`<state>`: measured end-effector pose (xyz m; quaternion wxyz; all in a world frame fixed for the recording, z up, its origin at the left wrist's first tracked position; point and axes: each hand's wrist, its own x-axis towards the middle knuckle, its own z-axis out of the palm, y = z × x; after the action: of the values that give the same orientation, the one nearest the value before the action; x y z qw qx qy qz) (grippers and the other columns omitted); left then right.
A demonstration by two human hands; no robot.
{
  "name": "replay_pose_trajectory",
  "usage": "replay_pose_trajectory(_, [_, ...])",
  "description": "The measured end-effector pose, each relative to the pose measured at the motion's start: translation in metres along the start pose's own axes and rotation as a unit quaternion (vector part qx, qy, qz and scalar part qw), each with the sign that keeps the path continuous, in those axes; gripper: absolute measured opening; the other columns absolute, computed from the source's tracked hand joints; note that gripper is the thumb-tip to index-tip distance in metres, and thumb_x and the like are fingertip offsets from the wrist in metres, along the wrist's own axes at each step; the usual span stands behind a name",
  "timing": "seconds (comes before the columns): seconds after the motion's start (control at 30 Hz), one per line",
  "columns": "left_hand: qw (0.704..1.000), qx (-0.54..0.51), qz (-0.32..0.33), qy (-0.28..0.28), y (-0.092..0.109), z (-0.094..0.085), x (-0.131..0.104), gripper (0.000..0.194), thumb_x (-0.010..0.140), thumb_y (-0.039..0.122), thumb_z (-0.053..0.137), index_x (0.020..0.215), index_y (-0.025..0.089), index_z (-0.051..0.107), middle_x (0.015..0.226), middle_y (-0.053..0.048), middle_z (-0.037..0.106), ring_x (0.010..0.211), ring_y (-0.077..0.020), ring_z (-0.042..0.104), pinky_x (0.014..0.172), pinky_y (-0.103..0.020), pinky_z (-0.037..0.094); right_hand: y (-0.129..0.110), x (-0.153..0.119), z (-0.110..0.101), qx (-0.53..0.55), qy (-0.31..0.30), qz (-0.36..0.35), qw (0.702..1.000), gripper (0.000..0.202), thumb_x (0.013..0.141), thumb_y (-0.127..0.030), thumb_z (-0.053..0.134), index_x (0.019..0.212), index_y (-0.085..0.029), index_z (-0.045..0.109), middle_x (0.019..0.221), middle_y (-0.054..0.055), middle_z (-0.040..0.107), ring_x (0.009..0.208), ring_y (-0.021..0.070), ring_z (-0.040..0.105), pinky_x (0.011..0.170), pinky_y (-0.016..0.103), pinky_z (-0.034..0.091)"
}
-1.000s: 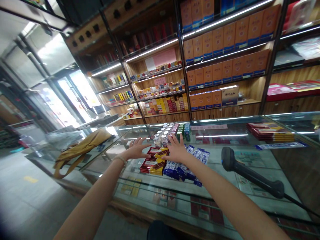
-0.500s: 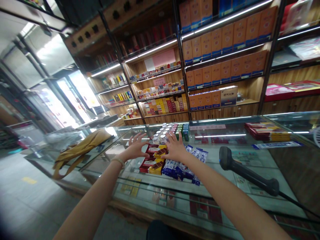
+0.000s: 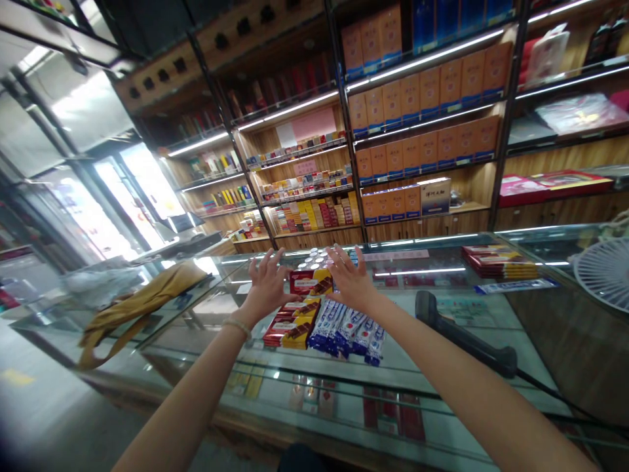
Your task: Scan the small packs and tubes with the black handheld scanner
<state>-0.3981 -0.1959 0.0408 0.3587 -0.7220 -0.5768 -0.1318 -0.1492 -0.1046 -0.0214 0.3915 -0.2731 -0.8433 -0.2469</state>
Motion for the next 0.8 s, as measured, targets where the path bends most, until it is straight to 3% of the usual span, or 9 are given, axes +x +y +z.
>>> replay_pose_trajectory(0.47, [0.998,-0.033,-0.018,0.053,0.056,0.010,0.034,0.056,0.071,0.058,0.080,0.112,0.022,0.067,0.162,-0.017,0.037,0.152,-0.0416,0.026,0.122,-0.064,0.005,0.060,-0.022,-0.036,-0.072,0.016,0.004,0.997,0.060,0.082,-0.057,0.071,0.128,-0.020,0.060,0.162,0.015,0.037,0.152,0.0331,0.023,0.123,0.060,-0.007])
replay_pose_trajectory(0.8, [0.993,-0.095,-0.014,0.063,0.113,0.013,0.075,0.064,0.068,0.055,0.084,0.120,0.023,0.066,0.164,-0.016,0.034,0.152,-0.0418,0.024,0.124,-0.064,0.004,0.111,-0.053,-0.073,-0.086,-0.015,0.053,0.995,0.060,0.082,-0.054,0.070,0.132,-0.022,0.061,0.162,0.014,0.037,0.151,0.0348,0.024,0.123,0.062,-0.005])
